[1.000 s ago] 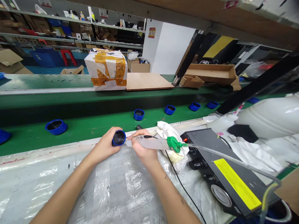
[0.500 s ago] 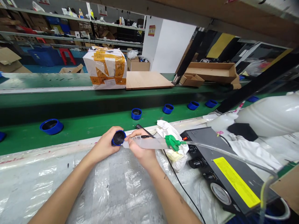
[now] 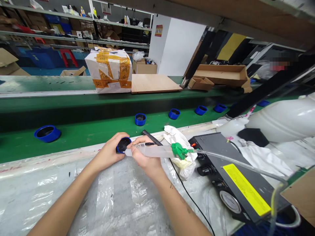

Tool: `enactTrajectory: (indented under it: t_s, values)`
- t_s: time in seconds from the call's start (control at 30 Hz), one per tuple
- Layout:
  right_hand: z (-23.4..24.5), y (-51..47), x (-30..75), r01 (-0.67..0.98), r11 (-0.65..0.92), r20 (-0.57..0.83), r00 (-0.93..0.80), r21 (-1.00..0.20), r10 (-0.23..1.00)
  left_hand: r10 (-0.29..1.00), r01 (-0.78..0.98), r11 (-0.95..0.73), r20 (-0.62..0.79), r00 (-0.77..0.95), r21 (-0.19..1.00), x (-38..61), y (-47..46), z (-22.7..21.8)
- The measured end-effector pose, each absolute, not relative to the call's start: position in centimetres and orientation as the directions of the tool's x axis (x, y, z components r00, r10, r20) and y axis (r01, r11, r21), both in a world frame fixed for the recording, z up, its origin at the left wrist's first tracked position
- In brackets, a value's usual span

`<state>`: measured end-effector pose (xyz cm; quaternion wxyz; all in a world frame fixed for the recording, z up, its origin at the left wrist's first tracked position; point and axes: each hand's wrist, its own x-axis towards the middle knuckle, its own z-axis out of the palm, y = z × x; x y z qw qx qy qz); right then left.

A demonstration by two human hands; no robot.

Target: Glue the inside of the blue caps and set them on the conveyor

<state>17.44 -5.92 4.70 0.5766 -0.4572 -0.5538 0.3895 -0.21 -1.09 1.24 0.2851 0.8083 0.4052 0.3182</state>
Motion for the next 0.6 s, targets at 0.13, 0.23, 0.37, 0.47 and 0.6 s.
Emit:
enactTrajectory:
  t_s: [0.13,0.23,0.37,0.47,0.6]
  values:
    - [4.68,-6.08,17.34,0.064,0.292,0.297,0.069,-0.954,0.953,0.839,0.463,-0.499,0.274,0.471,0.732,-0.28,-1.01,1.11]
    - [4.58,-6.08,17.19,0.056,0.314,0.317,0.073,-0.948,0.945,0.836,0.457,-0.5,0.273,0.476,0.735,-0.35,-0.96,1.15]
    - [4.75,-6.08,17.1,0.061,0.34,0.344,0.08,-0.938,0.935,0.834,0.449,-0.504,0.28,0.475,0.738,-0.38,-0.95,1.25]
    - [4.92,-6.14,17.08,0.048,0.349,0.352,0.08,-0.936,0.932,0.843,0.457,-0.49,0.269,0.467,0.742,-0.37,-0.94,1.21]
    - [4.83,-6.21,17.0,0.039,0.365,0.367,0.075,-0.93,0.927,0.84,0.464,-0.498,0.275,0.468,0.732,-0.38,-0.97,1.17]
